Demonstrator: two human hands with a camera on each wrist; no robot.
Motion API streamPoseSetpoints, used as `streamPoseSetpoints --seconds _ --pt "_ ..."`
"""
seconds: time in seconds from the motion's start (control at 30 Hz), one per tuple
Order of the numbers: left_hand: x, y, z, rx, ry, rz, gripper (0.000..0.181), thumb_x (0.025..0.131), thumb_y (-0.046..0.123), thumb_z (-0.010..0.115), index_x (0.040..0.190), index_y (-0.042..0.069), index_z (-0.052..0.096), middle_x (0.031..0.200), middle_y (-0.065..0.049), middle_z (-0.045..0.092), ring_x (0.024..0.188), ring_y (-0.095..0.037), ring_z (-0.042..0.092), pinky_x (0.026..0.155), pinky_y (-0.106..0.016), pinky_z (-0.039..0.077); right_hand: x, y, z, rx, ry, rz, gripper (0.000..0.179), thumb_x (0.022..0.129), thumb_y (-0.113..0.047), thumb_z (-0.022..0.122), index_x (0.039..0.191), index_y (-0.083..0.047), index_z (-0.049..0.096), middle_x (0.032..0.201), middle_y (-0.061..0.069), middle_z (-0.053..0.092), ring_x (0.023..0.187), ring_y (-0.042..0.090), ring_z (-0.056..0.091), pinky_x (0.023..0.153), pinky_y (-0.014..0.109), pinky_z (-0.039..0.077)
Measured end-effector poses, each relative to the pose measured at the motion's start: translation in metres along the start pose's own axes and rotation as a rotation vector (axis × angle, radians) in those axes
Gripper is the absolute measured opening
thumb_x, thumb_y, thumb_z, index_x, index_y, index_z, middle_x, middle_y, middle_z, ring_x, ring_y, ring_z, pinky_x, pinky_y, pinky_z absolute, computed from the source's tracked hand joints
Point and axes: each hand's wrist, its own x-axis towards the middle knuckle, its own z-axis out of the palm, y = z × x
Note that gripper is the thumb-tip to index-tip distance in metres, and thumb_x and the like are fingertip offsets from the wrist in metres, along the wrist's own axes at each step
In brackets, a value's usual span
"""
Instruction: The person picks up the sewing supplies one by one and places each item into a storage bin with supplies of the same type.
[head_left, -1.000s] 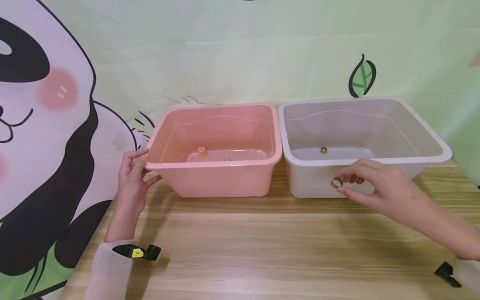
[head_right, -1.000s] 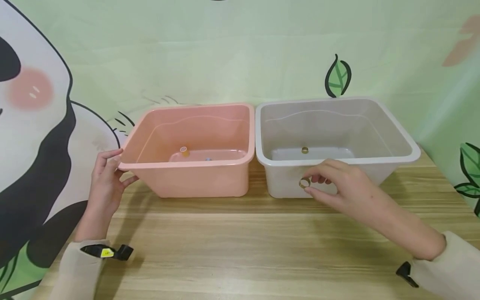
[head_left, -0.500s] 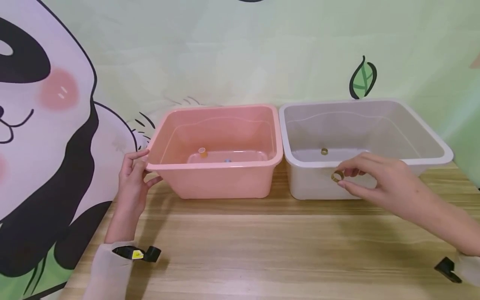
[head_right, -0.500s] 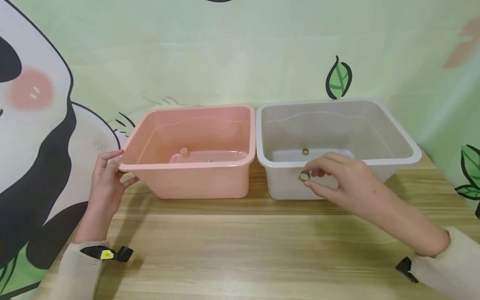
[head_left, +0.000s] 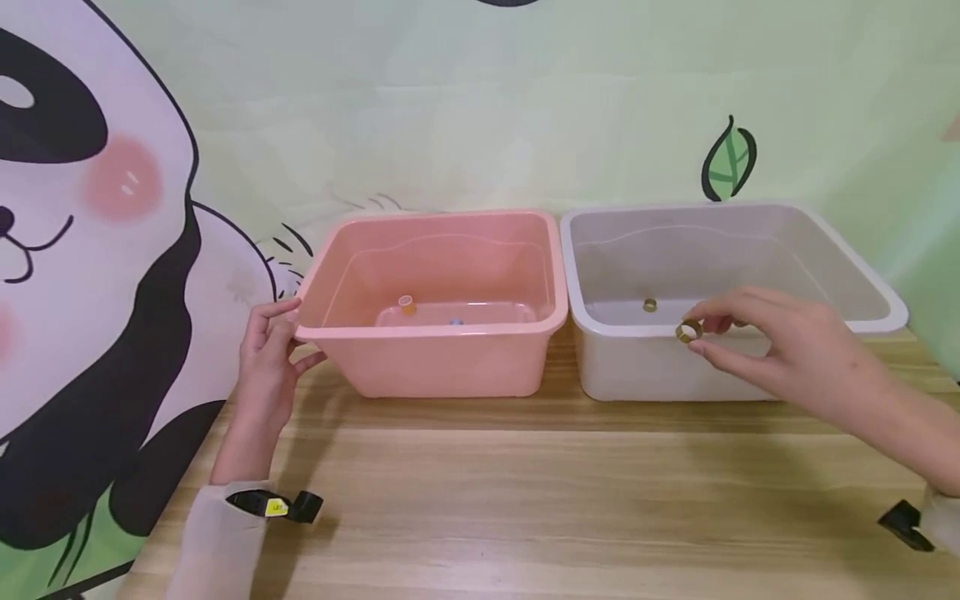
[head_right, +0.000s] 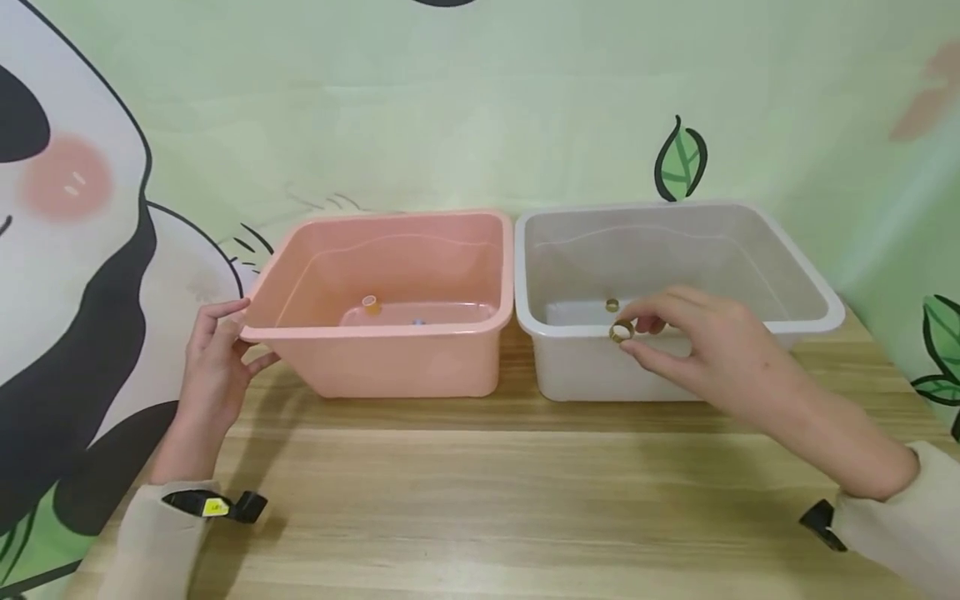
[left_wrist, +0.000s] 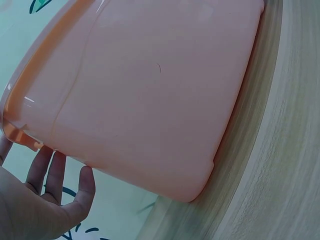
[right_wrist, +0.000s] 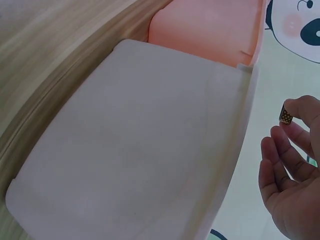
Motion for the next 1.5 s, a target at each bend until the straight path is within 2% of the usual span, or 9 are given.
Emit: streamPoseSetpoints --seconds 0.13,0.4,0.57,0.97,1.13,1.5 --pt "-0.001 -0.003 0.000 0.003 -0.004 -0.021 0.023 0.103 0.027 0.061 0.124 0.020 0.057 0.133 -0.001 0.055 0.100 -0.017 0.058 0.078 -0.033 0.060 -0.002 0.003 -0.001 -0.003 -0.011 0.026 0.039 0.073 -0.006 0.088 0.106 -0.023 0.074 0.096 -0.015 0.070 0.088 -0.001 0.059 0.073 0.011 0.047" --pt "-0.002 -0.008 -0.003 0.015 0.021 -0.035 0.021 0.104 0.021 0.056 0.124 0.019 0.056 0.135 0.001 0.051 0.101 -0.018 0.057 0.077 -0.032 0.060 -0.002 0.006 -0.003 -0.007 0.003 -0.009 0.039 0.071 -0.004 0.088 0.105 -0.020 0.075 0.094 -0.012 0.071 0.081 0.001 0.057 0.070 0.010 0.043" --pt "-0.001 -0.008 -0.003 0.016 0.020 -0.023 0.021 0.104 0.021 0.056 0.125 0.019 0.057 0.135 0.001 0.051 0.101 -0.017 0.058 0.077 -0.032 0.060 -0.001 0.007 -0.008 -0.009 0.007 -0.011 0.040 0.070 -0.002 0.087 0.104 -0.019 0.075 0.092 -0.011 0.069 0.079 0.001 0.054 0.068 0.009 0.042" --pt "0.003 -0.003 0.000 0.016 0.005 -0.005 0.023 0.103 0.023 0.058 0.126 0.019 0.056 0.134 -0.001 0.052 0.100 -0.017 0.059 0.077 -0.032 0.061 0.006 0.010 -0.020 -0.069 -0.045 0.070 0.034 0.076 -0.009 0.087 0.106 -0.020 0.075 0.090 -0.017 0.065 0.076 -0.001 0.050 0.066 0.010 0.039" --pt "0.004 -0.002 -0.001 0.006 0.011 -0.006 0.021 0.103 0.022 0.059 0.124 0.019 0.057 0.133 -0.001 0.052 0.099 -0.017 0.059 0.076 -0.032 0.061 0.011 0.013 -0.021 -0.079 -0.051 0.076 0.034 0.076 -0.009 0.087 0.106 -0.019 0.075 0.089 -0.015 0.065 0.075 0.004 0.053 0.066 0.010 0.039" --pt "0.004 -0.001 0.000 0.004 0.001 0.008 0.022 0.103 0.024 0.060 0.125 0.019 0.058 0.133 -0.001 0.053 0.099 -0.017 0.059 0.076 -0.033 0.061 0.016 0.018 -0.029 -0.079 -0.048 0.065 0.035 0.076 -0.007 0.086 0.107 -0.019 0.074 0.091 -0.014 0.066 0.078 0.001 0.055 0.064 0.009 0.041"
